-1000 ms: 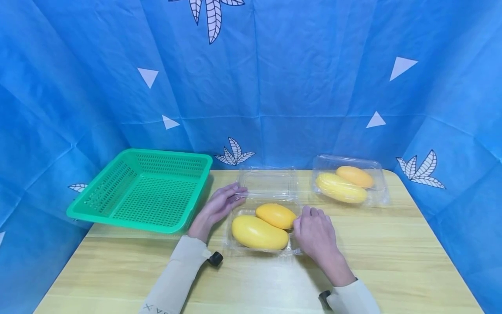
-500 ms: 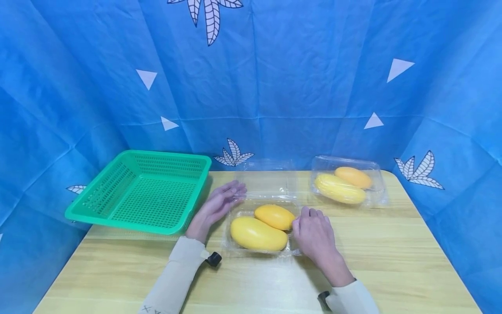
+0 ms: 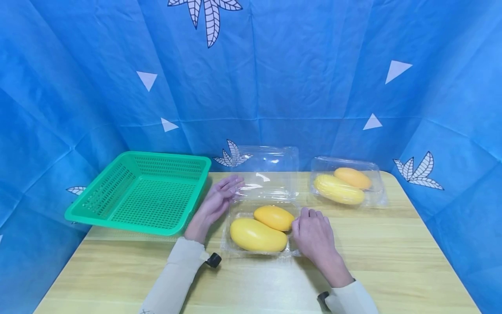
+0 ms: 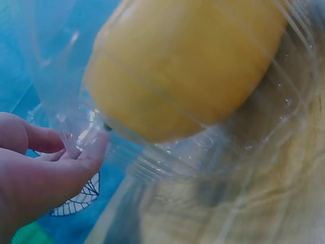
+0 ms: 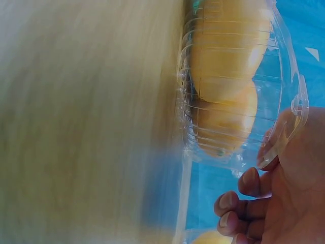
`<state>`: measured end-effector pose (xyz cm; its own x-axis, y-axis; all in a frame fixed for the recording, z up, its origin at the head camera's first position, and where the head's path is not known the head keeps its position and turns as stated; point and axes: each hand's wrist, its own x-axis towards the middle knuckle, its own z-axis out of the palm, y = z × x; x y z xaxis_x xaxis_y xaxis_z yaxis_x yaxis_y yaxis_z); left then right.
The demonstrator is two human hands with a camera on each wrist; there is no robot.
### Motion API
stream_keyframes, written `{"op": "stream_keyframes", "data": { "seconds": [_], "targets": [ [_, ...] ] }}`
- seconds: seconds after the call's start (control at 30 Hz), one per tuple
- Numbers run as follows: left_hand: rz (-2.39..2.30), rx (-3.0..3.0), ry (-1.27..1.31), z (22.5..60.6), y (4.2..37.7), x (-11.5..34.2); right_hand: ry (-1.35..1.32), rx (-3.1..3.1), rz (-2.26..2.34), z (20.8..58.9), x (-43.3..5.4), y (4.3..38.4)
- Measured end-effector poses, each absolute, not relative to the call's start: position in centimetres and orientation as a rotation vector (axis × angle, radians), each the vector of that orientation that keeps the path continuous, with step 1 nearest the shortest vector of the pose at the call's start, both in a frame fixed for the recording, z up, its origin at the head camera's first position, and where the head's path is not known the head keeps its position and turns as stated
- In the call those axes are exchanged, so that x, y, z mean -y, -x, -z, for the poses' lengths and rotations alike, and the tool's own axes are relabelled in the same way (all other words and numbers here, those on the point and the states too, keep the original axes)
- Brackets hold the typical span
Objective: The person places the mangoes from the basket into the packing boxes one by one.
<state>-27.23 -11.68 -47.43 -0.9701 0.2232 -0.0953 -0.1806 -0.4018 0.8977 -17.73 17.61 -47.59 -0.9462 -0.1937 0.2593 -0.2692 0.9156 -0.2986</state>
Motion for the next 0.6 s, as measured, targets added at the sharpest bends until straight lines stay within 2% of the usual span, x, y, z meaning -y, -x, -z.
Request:
{"op": "stream_keyframes", "data": {
  "seconds": [0.6],
  "targets": [
    [-2.23, -2.17, -0.284, 44.6, 25.5, 11.2, -0.36, 2.874, -0.505, 47.5, -17.6, 17.7]
  ]
}}
